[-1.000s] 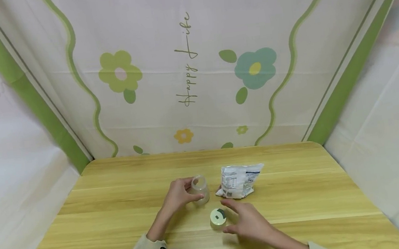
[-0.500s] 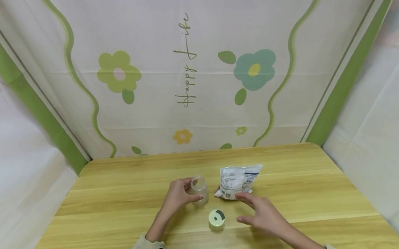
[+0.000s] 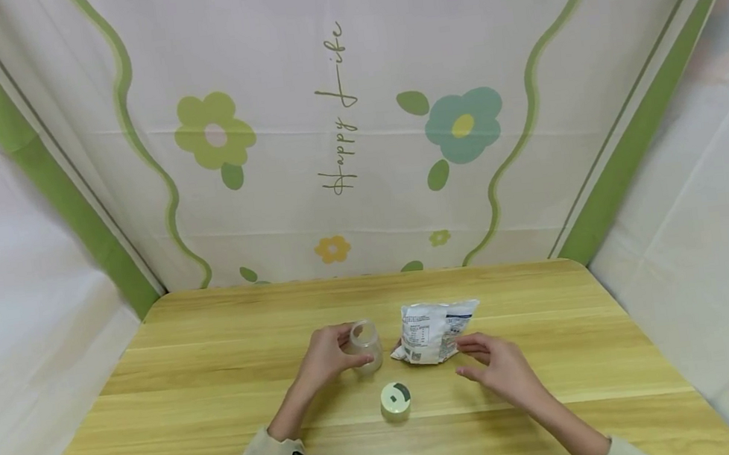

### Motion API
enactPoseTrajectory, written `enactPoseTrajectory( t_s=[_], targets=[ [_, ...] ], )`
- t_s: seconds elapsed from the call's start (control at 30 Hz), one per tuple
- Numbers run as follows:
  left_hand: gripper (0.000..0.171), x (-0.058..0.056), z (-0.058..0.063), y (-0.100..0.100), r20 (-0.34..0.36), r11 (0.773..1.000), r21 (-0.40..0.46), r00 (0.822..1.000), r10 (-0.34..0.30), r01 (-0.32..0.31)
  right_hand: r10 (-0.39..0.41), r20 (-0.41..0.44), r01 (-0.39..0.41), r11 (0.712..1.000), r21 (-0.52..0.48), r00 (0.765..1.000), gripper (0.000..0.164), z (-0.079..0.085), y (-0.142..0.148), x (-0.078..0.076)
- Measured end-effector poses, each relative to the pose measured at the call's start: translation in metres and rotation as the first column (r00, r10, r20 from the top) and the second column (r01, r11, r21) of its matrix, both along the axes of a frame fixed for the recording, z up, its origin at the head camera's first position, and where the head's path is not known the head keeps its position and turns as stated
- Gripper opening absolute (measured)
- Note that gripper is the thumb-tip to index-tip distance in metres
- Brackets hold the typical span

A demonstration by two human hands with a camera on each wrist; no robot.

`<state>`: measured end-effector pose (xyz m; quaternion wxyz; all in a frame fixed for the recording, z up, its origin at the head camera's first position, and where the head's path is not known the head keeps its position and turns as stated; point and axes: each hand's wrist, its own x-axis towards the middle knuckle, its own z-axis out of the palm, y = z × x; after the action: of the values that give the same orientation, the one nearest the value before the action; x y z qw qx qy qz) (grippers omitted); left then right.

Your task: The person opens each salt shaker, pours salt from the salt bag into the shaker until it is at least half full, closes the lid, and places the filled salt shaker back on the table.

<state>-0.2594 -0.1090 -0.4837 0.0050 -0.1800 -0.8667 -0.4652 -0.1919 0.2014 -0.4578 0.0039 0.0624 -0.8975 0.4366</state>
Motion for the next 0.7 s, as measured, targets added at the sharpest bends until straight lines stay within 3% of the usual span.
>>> enactPoseTrajectory(
  t_s=[0.17, 0.33, 0.43, 0.53, 0.7],
  targets=[
    [0.059, 0.000, 0.000, 0.000, -0.006, 1.000, 0.004, 1.000, -0.005, 0.005, -0.026, 0.002, 0.026, 0.999, 0.027, 1.000, 0.033, -0.005, 0.011, -0.012],
    [0.059, 0.000, 0.001, 0.000, -0.007, 1.000, 0.011, 1.000, -0.009, 0.010, -0.037, 0.026, 0.036, 0.998, 0.045, 0.999, 0.039, -0.008, 0.018, -0.027],
    [0.060, 0.000, 0.001, 0.001, -0.001, 1.000, 0.012, 1.000, -0.009, 0.009, 0.001, 0.057, -0.003, 1.000, 0.024, 0.998, 0.051, -0.010, 0.018, -0.036],
    [0.061, 0.000, 0.002, 0.001, 0.003, 1.000, 0.006, 1.000, -0.006, 0.006, 0.062, 0.105, -0.056, 0.997, -0.058, 0.993, 0.065, -0.013, 0.016, -0.044],
    [0.062, 0.001, 0.002, 0.001, 0.015, 1.000, 0.009, 1.000, -0.009, 0.009, 0.182, 0.143, -0.152, 0.968, -0.201, 0.973, 0.074, -0.021, 0.010, -0.056]
  ],
)
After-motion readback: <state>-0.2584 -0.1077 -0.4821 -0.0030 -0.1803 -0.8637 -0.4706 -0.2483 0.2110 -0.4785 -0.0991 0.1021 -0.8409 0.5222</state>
